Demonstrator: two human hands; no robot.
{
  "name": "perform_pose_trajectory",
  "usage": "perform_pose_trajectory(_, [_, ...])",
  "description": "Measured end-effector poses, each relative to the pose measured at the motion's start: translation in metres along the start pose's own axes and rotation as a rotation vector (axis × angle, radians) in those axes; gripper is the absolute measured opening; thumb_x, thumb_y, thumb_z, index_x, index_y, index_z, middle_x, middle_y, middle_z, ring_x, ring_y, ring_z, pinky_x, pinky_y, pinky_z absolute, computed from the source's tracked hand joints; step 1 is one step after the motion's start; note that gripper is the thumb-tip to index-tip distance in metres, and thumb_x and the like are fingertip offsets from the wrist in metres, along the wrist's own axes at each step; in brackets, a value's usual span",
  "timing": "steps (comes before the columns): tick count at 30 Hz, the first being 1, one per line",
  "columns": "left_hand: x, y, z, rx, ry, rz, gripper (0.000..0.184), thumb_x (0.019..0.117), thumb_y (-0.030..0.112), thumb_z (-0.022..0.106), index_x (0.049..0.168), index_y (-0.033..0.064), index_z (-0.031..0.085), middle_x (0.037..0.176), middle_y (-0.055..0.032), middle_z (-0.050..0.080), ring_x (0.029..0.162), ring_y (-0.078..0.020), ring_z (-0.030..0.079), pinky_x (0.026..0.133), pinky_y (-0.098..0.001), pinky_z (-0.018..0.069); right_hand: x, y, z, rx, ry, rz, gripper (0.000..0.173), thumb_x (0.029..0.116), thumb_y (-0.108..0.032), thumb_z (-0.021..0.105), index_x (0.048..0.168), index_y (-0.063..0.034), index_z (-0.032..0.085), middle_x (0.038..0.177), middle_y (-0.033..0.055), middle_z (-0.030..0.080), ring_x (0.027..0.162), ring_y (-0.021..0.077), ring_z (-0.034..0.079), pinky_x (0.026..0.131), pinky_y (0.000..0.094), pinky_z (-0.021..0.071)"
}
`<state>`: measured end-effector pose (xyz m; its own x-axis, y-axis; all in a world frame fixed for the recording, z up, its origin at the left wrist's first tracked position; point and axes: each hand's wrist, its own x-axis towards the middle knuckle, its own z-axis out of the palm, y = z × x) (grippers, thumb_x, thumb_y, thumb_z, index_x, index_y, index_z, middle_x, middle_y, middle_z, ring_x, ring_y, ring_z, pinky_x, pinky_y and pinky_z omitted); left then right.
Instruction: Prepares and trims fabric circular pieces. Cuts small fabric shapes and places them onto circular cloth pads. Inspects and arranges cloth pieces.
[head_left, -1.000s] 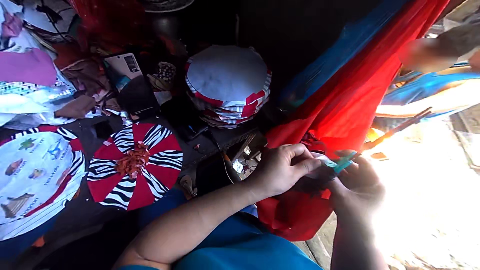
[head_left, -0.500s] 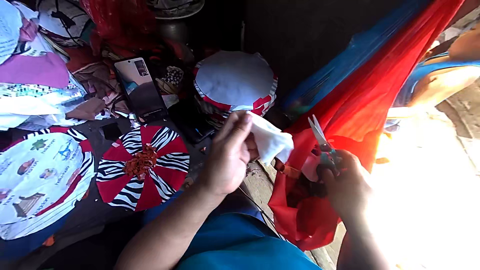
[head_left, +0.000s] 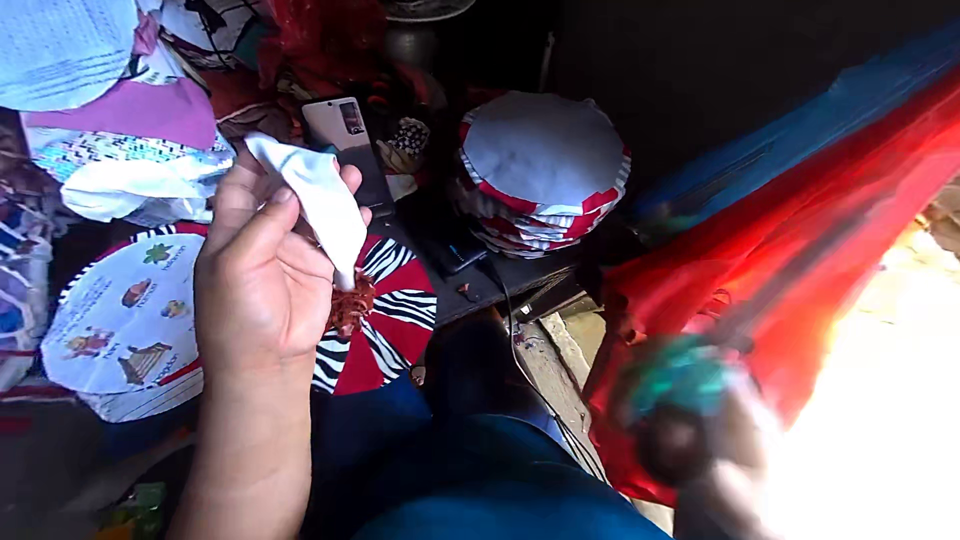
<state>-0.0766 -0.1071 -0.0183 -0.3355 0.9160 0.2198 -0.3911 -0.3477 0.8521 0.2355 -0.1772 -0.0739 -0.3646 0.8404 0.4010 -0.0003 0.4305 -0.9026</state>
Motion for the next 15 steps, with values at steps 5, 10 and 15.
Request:
perform_pose_trajectory(5, [0.012,0.002,-0.016,0.111,0.007,0.134,0.073,0.0965,-0.013,0.037,0.156,0.0176,0.008,0.120,-0.0056,0.062,0.108,-0.0236,0.070,0.093,-0.0430,0.0602,0.027,0.041,0.074,0.397,-0.761,0.173,0.078,0.1015,-0.063,0.042,0.143,0.0025,0.039,0.107,0.0078,0.064,0.100,0.0100,0.063,0.087,0.0280,0.0540])
perform_pose_trajectory(10, [-0.001,0.004,-0.016,0.112,-0.030,0.110,0.074,0.1003,-0.010,0.034,0.161,0.0189,0.004,0.136,-0.0100,0.056,0.115,-0.0222,0.067,0.097,-0.0376,0.0579,0.053,0.054,0.129,0.622,-0.813,0.182,0.085,0.1011,-0.065,0.042,0.143,0.0088,0.034,0.109,0.0057,0.062,0.106,0.0065,0.059,0.096,0.0255,0.0482])
perform_pose_trajectory(15, [-0.026,-0.002,-0.031,0.007,-0.002,0.136,0.069,0.1033,-0.004,0.034,0.161,0.0212,0.006,0.140,-0.0078,0.054,0.124,-0.0213,0.062,0.105,-0.0388,0.0532,0.074,0.067,0.168,0.831,-0.556,0.244,0.075,0.0984,-0.065,0.050,0.140,-0.0027,0.039,0.106,-0.0023,0.066,0.106,0.0106,0.065,0.099,0.0330,0.0521])
